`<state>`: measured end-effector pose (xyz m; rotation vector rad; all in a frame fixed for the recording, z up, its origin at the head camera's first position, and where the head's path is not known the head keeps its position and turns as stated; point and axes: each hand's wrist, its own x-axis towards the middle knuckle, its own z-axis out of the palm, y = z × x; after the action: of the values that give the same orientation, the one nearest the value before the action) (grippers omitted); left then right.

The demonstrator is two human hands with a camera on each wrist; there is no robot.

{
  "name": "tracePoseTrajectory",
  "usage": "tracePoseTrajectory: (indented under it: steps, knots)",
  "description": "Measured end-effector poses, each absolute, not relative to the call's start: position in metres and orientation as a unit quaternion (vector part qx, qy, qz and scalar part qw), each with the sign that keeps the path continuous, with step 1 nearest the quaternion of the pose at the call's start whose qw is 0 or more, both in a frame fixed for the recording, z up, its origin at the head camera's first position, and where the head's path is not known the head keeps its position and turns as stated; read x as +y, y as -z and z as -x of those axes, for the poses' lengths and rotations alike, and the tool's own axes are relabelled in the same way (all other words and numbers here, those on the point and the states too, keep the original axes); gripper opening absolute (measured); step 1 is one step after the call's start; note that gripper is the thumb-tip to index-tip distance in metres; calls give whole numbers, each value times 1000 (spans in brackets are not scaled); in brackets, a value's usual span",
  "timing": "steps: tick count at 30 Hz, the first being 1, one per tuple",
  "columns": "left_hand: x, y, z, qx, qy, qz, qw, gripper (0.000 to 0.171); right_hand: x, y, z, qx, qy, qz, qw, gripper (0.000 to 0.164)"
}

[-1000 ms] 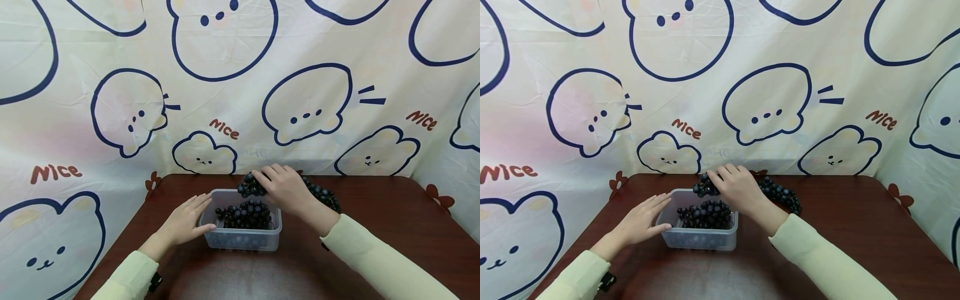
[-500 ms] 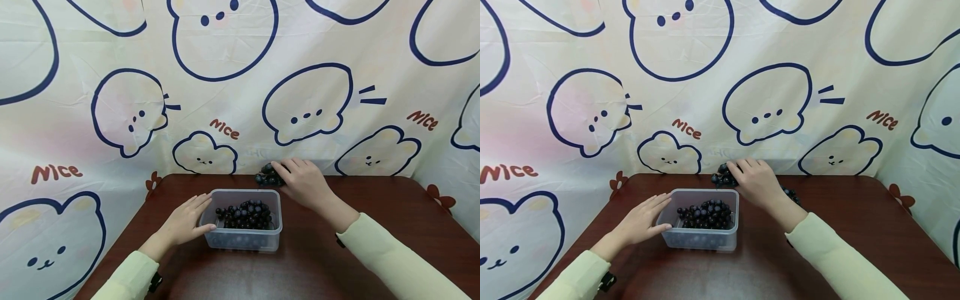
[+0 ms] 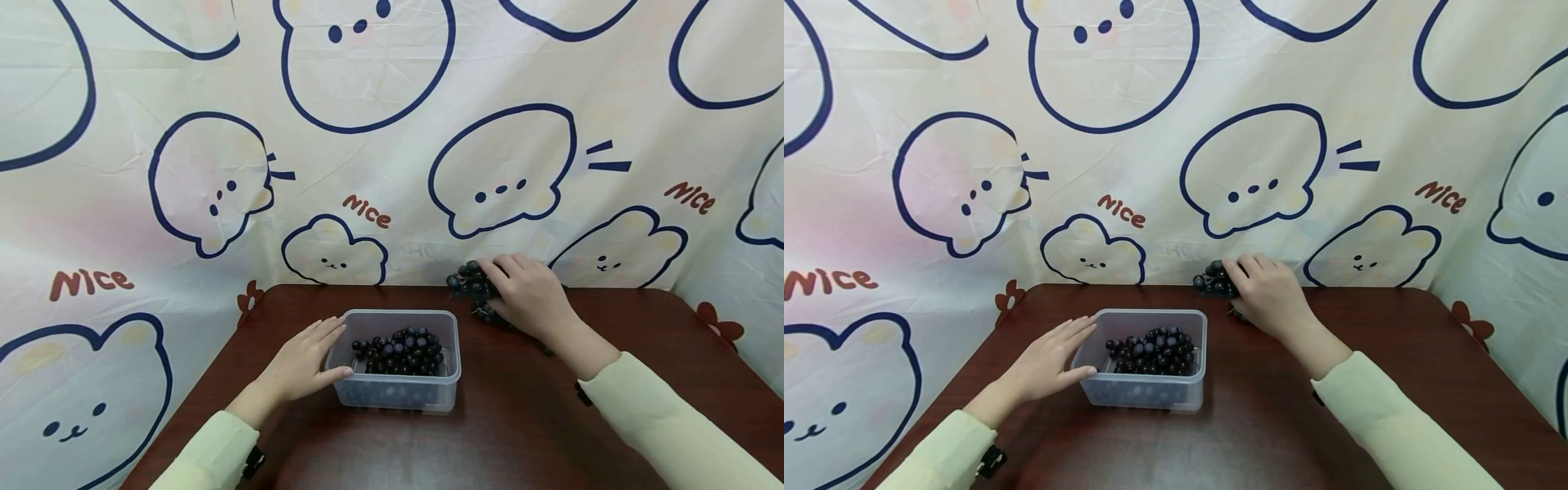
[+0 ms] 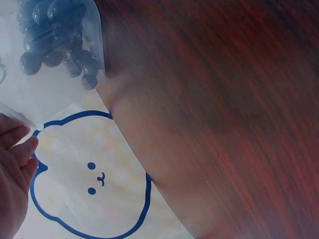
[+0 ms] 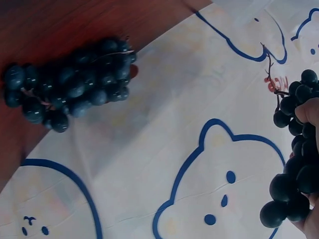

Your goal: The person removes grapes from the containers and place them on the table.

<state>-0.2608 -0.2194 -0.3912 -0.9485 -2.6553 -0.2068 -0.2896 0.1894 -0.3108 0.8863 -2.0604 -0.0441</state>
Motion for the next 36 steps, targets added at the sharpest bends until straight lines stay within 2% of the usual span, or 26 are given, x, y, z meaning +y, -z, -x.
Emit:
tracePoseTrajectory:
  steps: [9,15,22,30,36]
  knots:
    - [-219,391,261,-930,76,328,148,78,209,319,290,-842,5,-329,428,68]
    - [-219,392,261,-924,78,335,166,77,224,322,288,-853,17,-309,420,71]
    - [-219,391,260,-927,75,332,155,78,242,325,287,-853,11,-296,430,66]
    - [-220,392,261,-925,76,334,163,78,268,332,285,-866,17,-265,425,73]
    - [-220,392,260,-926,77,332,161,78,291,340,285,-865,20,-254,432,71]
